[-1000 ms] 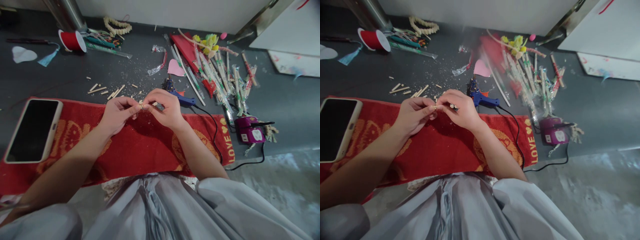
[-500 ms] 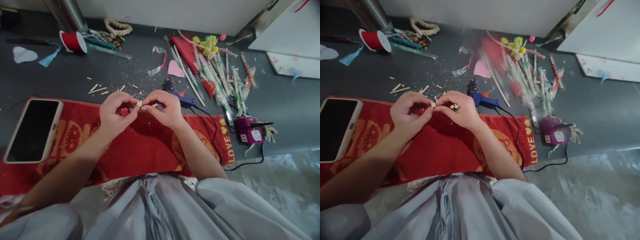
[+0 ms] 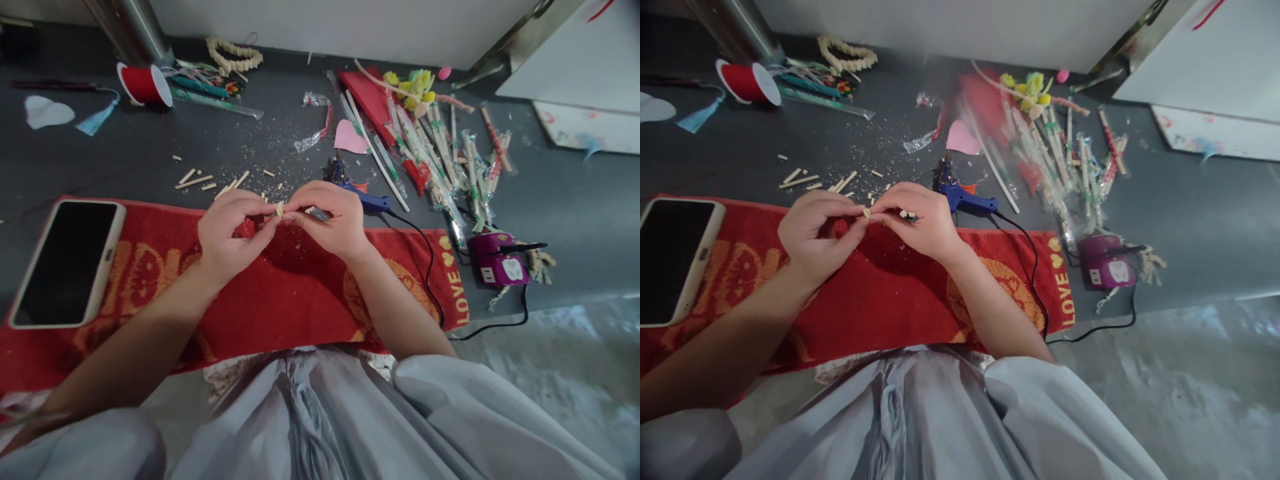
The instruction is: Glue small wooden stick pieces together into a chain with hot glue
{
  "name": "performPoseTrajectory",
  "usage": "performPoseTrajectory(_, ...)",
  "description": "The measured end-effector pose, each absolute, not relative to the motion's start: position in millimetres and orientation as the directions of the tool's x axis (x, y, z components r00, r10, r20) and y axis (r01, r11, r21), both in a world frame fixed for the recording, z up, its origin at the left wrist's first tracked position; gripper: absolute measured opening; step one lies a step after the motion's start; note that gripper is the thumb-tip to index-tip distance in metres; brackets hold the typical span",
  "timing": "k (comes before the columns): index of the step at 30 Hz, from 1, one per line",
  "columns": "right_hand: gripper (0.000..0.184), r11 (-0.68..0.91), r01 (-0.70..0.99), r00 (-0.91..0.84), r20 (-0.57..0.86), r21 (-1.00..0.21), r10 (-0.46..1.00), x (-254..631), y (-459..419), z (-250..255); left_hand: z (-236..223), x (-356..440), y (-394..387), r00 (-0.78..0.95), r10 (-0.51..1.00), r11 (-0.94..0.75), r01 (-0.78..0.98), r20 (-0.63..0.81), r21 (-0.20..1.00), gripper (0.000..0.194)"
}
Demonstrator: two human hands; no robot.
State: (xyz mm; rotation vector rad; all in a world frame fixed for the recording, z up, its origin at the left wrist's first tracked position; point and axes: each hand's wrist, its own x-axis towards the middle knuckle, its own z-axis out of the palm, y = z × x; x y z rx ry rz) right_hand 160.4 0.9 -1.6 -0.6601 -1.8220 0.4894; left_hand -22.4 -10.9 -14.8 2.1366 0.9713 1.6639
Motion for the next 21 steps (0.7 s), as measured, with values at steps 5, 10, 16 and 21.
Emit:
performPoseTrajectory(5,0.022,0.754,0.214,-0.279,0.701,-0.621,0.657,161.7,2.2,-3.7,-17.1,-22.5,-11.6,0.121,0.683,-0.707,0.359,0.720,0.610,0.008)
performPoseTrajectory(10,0.022,0.735,0.227,-0.289,0.677,-0.639,0.677,163.1,3.4,-5.9,-16.6,-19.6,-10.8,0.118,0.573,-0.780,0.381,0.811,0.496,0.008)
performPoseTrajectory(16,0.021,0.751,0.196,-0.297,0.691,-0.631,0.659,162.3,3.2,-4.2,-17.3,-18.7,-9.0,0.094,0.620,-0.733,0.425,0.779,0.532,0.006)
performPoseTrajectory(21,0.023,0.759,0.240,-0.303,0.696,-0.605,0.651,161.8,1.4,-1.5,-11.4,-19.2,-12.2,0.113,0.605,-0.754,0.400,0.788,0.521,0.008)
